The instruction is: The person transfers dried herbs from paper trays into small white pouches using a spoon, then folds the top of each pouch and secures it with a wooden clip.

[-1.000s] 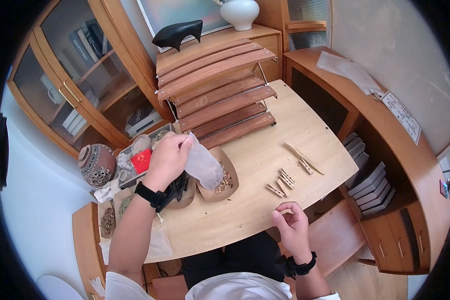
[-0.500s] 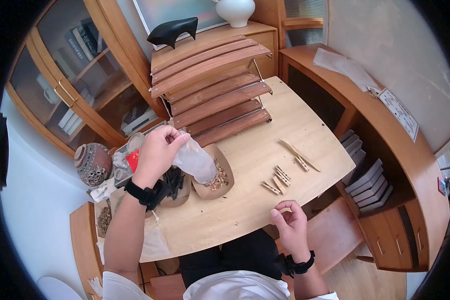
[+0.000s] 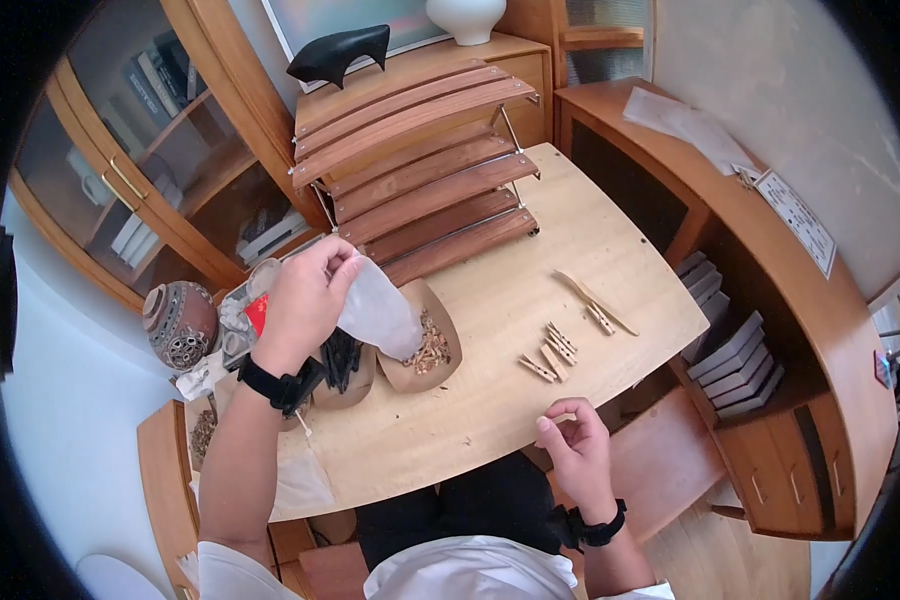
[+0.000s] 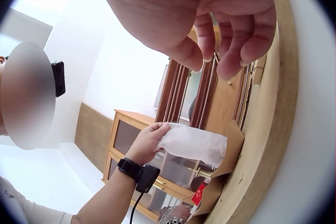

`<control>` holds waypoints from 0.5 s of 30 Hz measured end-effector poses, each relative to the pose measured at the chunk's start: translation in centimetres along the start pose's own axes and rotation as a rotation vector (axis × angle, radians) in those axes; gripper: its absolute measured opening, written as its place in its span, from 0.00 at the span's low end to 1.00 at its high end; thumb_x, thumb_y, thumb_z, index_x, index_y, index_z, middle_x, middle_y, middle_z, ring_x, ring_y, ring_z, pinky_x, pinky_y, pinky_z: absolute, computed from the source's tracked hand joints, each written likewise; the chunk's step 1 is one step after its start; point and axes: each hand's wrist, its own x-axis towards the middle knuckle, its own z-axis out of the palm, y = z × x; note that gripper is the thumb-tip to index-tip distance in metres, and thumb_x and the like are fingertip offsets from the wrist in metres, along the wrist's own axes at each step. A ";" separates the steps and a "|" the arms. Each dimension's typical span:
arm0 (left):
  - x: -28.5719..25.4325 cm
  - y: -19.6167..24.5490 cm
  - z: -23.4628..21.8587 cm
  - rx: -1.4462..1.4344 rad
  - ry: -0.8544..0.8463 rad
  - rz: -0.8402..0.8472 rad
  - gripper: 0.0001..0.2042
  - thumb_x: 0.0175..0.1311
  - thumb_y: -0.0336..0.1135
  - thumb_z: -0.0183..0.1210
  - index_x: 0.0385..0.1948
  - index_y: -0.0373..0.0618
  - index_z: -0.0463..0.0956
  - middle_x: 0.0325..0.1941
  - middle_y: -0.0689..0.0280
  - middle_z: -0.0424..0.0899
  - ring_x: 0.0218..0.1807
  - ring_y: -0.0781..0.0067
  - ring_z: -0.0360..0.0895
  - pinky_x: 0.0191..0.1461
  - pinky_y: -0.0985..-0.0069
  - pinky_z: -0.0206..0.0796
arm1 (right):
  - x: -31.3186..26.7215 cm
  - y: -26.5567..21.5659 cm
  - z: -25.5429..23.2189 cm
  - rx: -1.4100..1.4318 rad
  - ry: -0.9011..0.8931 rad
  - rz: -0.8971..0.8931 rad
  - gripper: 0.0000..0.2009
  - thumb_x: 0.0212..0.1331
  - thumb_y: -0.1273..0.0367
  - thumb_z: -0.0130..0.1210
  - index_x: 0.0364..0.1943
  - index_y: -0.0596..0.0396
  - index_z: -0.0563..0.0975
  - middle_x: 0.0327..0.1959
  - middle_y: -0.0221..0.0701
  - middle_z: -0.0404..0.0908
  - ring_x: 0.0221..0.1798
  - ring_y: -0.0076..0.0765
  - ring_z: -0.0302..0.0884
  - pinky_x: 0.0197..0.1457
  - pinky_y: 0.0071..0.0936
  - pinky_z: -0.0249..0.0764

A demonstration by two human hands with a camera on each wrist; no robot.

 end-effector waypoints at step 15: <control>0.7 1.5 -2.5 -0.086 0.129 -0.020 0.08 0.72 0.33 0.67 0.40 0.38 0.84 0.28 0.63 0.87 0.29 0.74 0.81 0.37 0.72 0.73 | -0.9 0.6 1.1 -0.007 -0.090 0.062 0.08 0.75 0.74 0.65 0.50 0.58 0.78 0.47 0.25 0.80 0.38 0.17 0.83 0.44 0.20 0.85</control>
